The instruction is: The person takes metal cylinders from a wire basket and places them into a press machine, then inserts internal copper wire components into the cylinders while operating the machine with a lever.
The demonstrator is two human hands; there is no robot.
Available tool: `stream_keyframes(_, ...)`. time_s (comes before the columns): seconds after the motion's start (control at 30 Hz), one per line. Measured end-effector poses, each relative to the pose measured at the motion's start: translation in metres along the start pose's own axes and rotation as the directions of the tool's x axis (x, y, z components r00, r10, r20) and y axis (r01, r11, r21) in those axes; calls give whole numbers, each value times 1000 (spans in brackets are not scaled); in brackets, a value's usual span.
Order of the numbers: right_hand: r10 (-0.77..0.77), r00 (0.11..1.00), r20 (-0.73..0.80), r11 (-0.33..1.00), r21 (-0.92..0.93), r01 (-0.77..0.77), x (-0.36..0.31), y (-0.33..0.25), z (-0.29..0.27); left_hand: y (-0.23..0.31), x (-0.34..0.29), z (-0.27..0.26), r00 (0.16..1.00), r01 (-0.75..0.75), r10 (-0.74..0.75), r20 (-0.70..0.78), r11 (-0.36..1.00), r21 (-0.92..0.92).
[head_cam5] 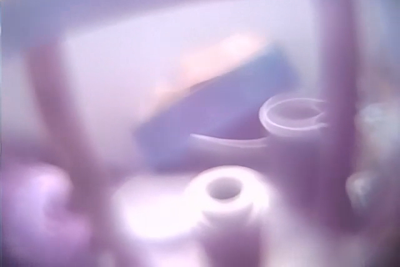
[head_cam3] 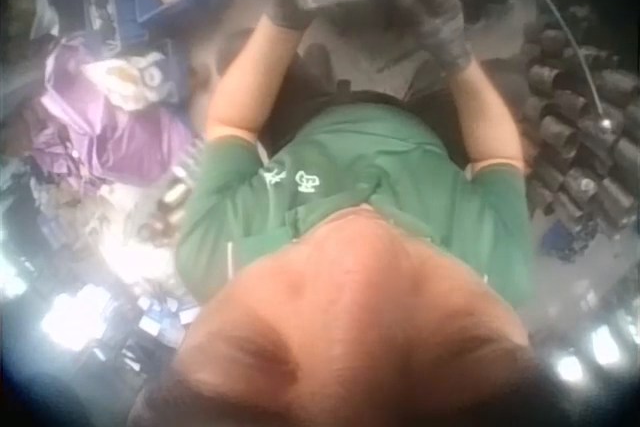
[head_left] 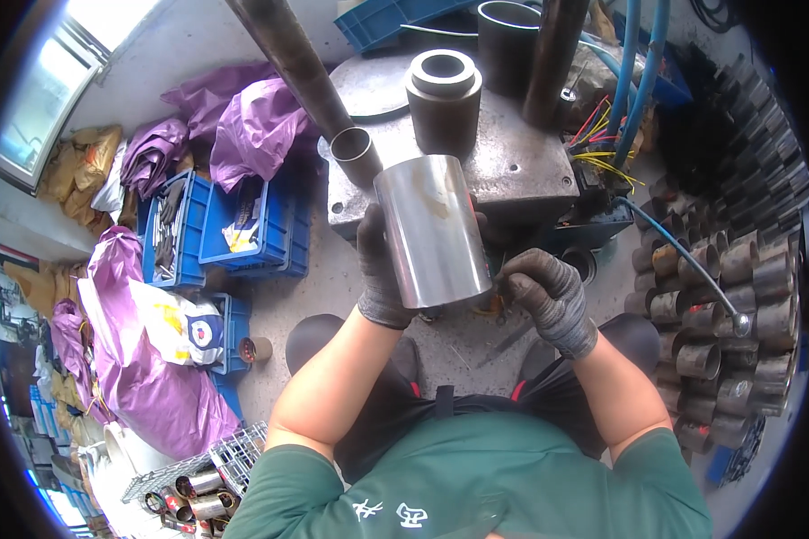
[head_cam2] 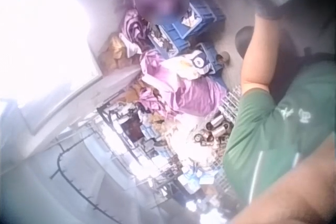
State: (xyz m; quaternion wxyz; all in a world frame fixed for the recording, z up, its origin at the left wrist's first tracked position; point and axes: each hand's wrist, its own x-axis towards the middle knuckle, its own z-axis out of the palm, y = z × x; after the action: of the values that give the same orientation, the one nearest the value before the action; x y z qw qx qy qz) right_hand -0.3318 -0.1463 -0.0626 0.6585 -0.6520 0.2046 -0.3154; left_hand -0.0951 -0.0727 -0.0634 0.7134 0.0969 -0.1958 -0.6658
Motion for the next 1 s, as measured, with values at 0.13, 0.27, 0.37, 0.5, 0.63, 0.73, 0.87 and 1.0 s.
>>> stream_keyframes(0.13, 52, 996, -76, 993, 106, -43, -4, -6, -1, -4, -5, -3, 994, 26, -7, -112, 985, 172)
stream_keyframes(0.27, -28, 994, -107, 986, 160, 45, -10, -9, -3, -10, -6, 19, 988, 7, 59, -142, 905, 426)
stream_keyframes(0.37, -46, 994, -96, 991, 122, 58, -11, -11, -4, -17, -2, 41, 968, -67, 204, -145, 768, 636)
stream_keyframes(0.5, -3, 997, -73, 999, 44, 6, -11, -11, -11, -27, -2, 31, 963, -166, 270, 23, 520, 838)
stream_keyframes(0.63, 60, 996, -59, 954, 296, -40, -11, -19, -8, -34, -4, 32, 947, -222, 277, 162, 201, 954)
stream_keyframes(0.73, 91, 993, -70, 953, 295, -67, -10, -18, -5, -38, -7, 24, 907, -302, 321, 274, 39, 953)
stream_keyframes(0.87, 166, 983, -74, 955, 262, -141, -8, -17, -10, -38, -7, 17, 895, -326, 313, 319, -32, 945)
stream_keyframes(1.0, 186, 980, -64, 946, 280, -161, -4, -16, -6, -33, -6, 22, 847, -408, 303, 436, -155, 900)
